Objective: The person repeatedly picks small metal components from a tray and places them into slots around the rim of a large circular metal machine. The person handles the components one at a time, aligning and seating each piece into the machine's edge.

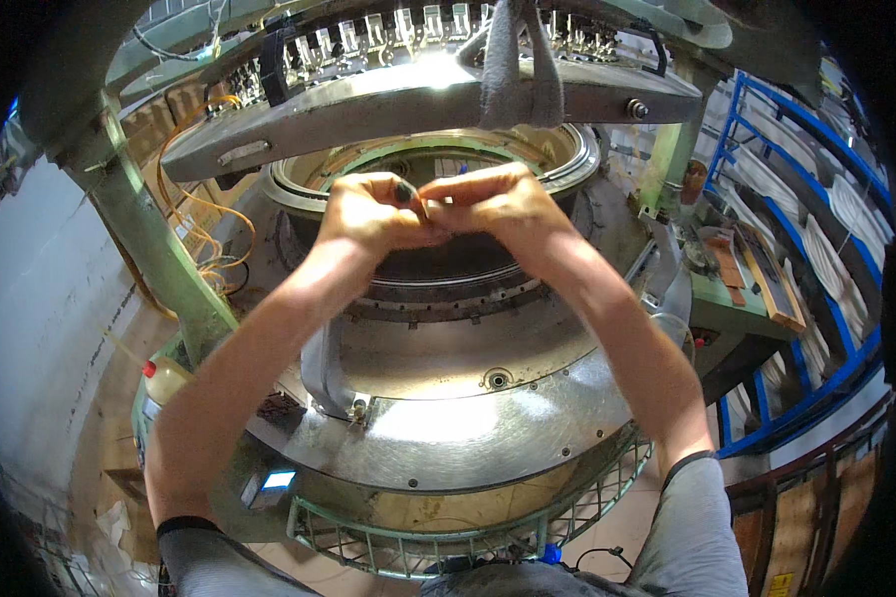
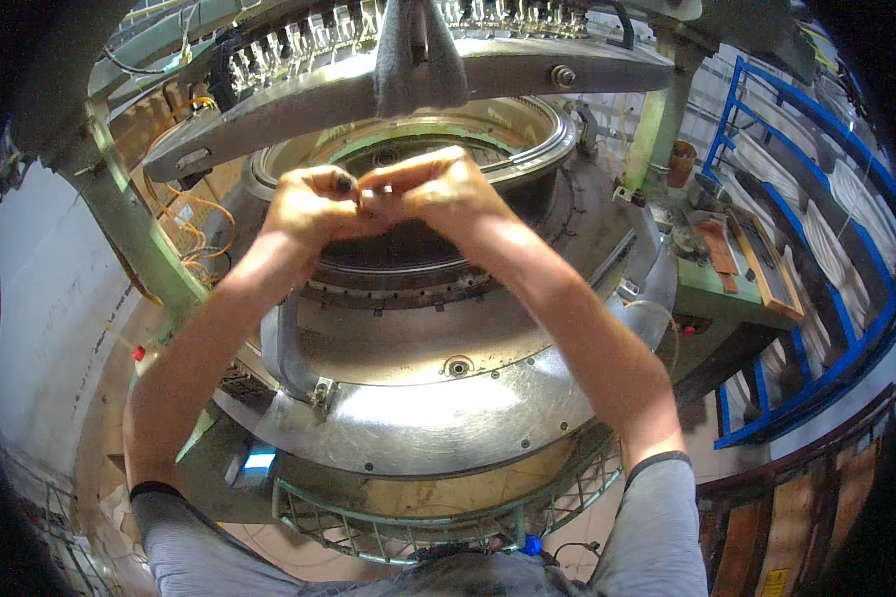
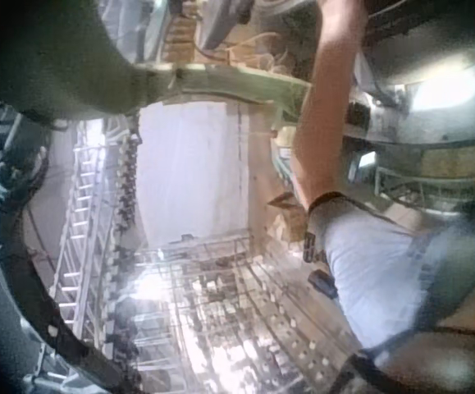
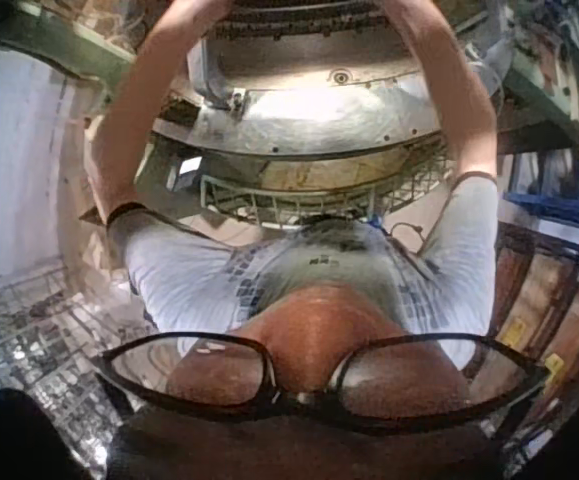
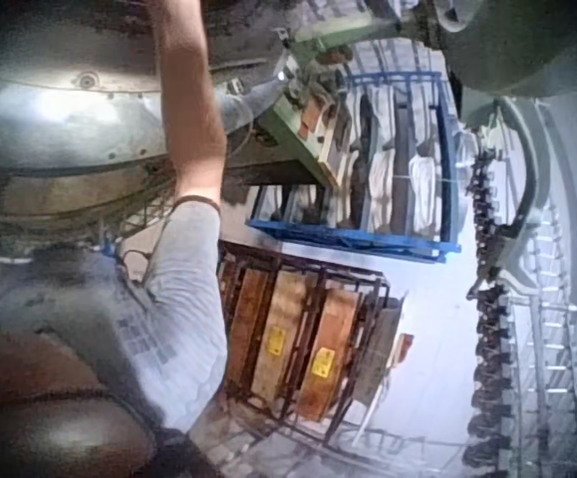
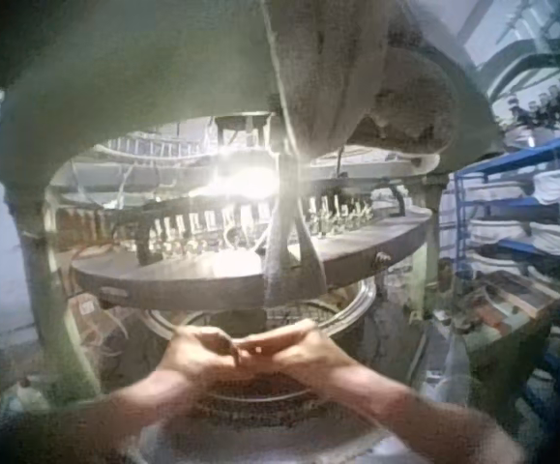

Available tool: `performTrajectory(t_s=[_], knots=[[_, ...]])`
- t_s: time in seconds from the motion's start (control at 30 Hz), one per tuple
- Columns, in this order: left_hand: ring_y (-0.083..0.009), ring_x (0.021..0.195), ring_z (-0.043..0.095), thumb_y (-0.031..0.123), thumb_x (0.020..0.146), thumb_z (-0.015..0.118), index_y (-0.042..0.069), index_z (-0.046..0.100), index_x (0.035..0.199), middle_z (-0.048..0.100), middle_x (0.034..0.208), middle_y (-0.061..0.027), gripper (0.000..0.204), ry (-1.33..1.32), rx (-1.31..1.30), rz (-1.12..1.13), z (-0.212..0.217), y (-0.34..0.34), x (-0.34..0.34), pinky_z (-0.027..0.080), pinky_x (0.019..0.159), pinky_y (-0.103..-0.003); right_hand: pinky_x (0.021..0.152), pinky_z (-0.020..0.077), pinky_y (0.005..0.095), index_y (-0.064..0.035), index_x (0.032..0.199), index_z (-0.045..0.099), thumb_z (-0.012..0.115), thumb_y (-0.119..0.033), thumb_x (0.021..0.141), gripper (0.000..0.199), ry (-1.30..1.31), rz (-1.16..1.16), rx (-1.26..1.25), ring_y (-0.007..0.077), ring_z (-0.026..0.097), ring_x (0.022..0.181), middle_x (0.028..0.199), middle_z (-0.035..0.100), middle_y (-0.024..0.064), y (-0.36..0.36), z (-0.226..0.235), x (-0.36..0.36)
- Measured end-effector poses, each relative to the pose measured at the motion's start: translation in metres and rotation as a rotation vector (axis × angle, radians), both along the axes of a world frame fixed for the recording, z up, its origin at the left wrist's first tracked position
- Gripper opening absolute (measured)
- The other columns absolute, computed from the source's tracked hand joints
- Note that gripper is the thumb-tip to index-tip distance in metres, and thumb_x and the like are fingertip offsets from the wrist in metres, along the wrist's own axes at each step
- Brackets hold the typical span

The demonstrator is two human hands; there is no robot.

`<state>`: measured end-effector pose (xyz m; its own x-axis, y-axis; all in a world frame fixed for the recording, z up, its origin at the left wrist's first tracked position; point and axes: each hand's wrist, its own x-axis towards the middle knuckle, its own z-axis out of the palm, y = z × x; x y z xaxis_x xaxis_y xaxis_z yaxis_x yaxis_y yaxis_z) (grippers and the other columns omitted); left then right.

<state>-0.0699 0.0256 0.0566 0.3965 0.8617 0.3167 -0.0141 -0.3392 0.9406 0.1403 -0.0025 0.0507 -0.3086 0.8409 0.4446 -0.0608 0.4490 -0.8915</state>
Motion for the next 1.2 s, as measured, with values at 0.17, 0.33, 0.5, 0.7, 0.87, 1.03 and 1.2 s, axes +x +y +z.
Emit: performTrajectory(t_s=[0.17,0.33,0.5,0.7,0.87,1.03,1.2], knots=[[-0.0304,0.092,0.078,-0.01,0.081,0.076,-0.013,0.069,0.104,0.074,0.102,-0.022,0.024,-0.144,-0.043,-0.189,0.023,0.042,-0.009,0.067,0.093,-0.037,0.086,0.0568,0.0283,-0.0018,0.12,0.078,0.083,-0.019,0.093,0.032,-0.013,0.029,-0.094,0.0149,0.073,0.096,0.109,0.079,0.0085,0.052,0.028,-0.001],[-0.0291,0.104,0.076,-0.004,0.087,0.073,-0.011,0.07,0.109,0.075,0.112,-0.0231,0.023,-0.068,-0.09,-0.203,0.027,0.062,-0.014,0.061,0.102,-0.036,0.083,0.0485,0.0288,-0.0071,0.119,0.08,0.086,-0.028,0.09,0.037,-0.165,-0.02,-0.069,0.0132,0.066,0.096,0.105,0.078,0.0055,0.074,0.033,-0.004],[-0.0301,0.105,0.076,-0.006,0.089,0.069,-0.013,0.067,0.114,0.073,0.117,-0.0237,0.026,-0.106,-0.191,-0.222,0.013,0.062,-0.009,0.061,0.104,-0.037,0.073,0.0495,0.0291,-0.0061,0.106,0.084,0.089,-0.027,0.084,0.03,-0.244,-0.117,-0.032,0.0142,0.067,0.084,0.095,0.079,0.0072,0.082,0.03,-0.005],[-0.0254,0.099,0.077,-0.002,0.092,0.073,-0.011,0.068,0.108,0.075,0.107,-0.0186,0.019,-0.034,-0.171,-0.235,0.003,0.059,-0.014,0.065,0.095,-0.037,0.074,0.046,0.0291,-0.0054,0.104,0.085,0.087,-0.026,0.083,0.029,-0.358,0.011,-0.033,0.0132,0.063,0.082,0.09,0.079,0.006,0.08,0.033,0.005],[-0.0197,0.079,0.075,0.003,0.087,0.078,0.002,0.071,0.09,0.073,0.084,-0.0073,0.008,0.659,0.991,0.191,0.007,0.06,-0.02,0.062,0.071,-0.032,0.065,0.0489,0.0294,-0.0046,0.104,0.084,0.09,-0.024,0.08,0.032,-0.498,-0.135,-0.099,0.0129,0.062,0.072,0.087,0.078,0.0078,0.075,0.031,0.014],[-0.0257,0.082,0.069,0.001,0.075,0.077,0.009,0.069,0.083,0.065,0.079,-0.006,0.014,0.615,1.553,0.089,0.007,0.07,-0.01,0.058,0.07,-0.038,0.063,0.0489,0.0255,-0.0001,0.103,0.083,0.088,-0.016,0.079,0.029,-0.447,-0.088,-0.147,0.011,0.06,0.068,0.084,0.077,0.0068,0.08,0.031,0.015],[-0.0261,0.084,0.068,-0.002,0.075,0.075,0.007,0.068,0.086,0.066,0.081,-0.0063,0.016,0.586,1.53,-0.009,0.006,0.079,-0.005,0.058,0.072,-0.038,0.059,0.0466,0.027,-0.0016,0.098,0.084,0.087,-0.01,0.077,0.023,-0.44,-0.08,-0.145,0.0113,0.057,0.063,0.077,0.075,0.0056,0.088,0.028,0.013]])
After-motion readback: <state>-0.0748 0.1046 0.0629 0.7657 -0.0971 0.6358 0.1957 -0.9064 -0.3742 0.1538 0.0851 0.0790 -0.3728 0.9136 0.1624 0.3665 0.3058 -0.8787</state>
